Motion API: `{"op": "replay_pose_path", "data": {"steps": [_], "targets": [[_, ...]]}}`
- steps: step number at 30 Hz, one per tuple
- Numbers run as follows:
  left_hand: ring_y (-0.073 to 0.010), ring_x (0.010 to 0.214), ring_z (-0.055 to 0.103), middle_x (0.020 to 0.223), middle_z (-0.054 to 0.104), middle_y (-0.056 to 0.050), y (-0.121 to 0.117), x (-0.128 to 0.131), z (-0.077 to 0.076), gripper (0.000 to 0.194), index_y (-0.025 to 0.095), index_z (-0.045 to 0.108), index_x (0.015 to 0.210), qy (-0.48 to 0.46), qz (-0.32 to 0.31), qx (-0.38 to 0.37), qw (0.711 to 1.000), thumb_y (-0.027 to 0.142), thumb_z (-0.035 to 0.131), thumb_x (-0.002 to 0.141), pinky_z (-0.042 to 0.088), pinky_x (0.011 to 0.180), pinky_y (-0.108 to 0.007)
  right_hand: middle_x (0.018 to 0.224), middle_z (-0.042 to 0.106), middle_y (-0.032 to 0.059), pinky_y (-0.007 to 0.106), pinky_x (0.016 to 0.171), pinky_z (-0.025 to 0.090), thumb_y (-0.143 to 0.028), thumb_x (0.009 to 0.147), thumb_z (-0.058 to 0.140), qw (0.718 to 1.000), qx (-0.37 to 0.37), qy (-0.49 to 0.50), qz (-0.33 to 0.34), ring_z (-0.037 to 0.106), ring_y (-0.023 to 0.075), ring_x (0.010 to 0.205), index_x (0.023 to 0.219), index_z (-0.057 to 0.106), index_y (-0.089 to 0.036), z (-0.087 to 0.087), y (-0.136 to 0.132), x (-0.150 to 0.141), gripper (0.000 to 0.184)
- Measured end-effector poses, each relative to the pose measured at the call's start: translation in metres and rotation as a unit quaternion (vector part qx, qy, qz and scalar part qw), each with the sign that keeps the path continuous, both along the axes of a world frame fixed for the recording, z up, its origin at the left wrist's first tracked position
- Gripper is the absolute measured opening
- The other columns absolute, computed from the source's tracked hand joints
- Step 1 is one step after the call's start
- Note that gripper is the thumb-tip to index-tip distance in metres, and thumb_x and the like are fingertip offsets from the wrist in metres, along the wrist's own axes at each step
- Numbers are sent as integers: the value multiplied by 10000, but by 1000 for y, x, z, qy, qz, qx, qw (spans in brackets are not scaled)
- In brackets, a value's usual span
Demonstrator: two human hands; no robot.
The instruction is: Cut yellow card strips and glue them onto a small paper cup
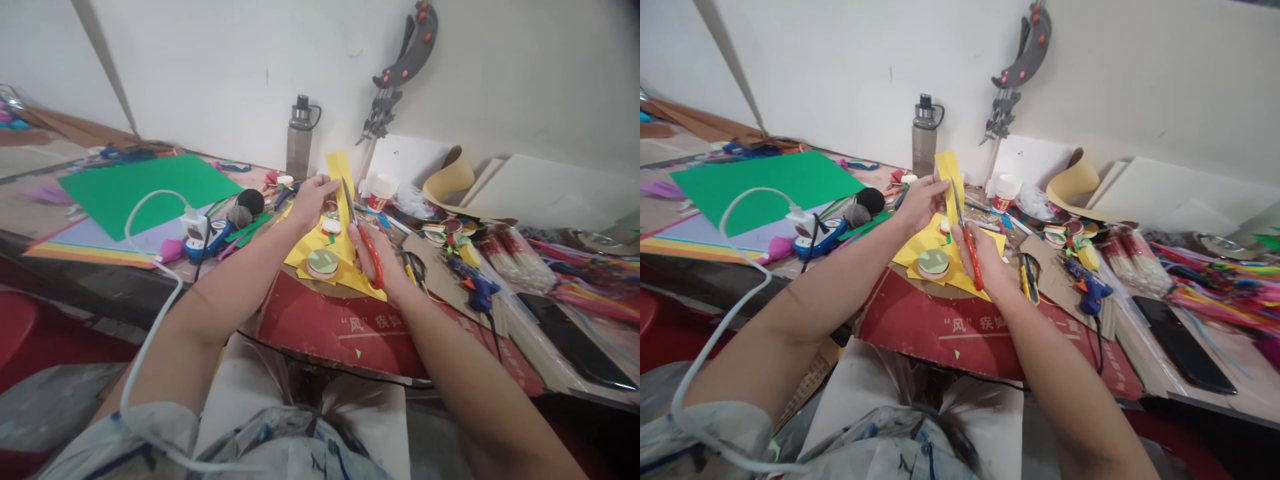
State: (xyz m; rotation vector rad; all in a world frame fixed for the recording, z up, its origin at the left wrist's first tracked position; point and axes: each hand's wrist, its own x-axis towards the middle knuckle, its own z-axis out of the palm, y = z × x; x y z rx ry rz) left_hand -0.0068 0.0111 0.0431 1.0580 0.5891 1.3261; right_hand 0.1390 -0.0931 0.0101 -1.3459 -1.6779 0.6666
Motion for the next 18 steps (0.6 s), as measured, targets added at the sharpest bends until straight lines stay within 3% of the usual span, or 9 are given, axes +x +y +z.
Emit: {"op": "replay_pose_path", "data": {"steps": [6, 18], "targets": [[-63, 572, 545, 690, 629, 11, 1, 0, -1, 262, 172, 506, 725, 1, -1, -2, 1000, 151, 653, 942, 364, 521, -190, 645, 467, -32, 241, 418, 363, -711, 936, 568, 1000, -1, 6, -3, 480, 130, 509, 804, 459, -262, 0, 0, 0, 480], [-63, 564, 549, 733, 634, 29, 4, -3, 0, 286, 192, 537, 800, 4, 42, 3, 999, 305, 784, 893, 347, 494, -194, 576, 422, -52, 249, 388, 349, -740, 914, 581, 1000, -4, 2, -7, 442, 120, 439, 757, 426, -266, 6, -5, -4, 522]]}}
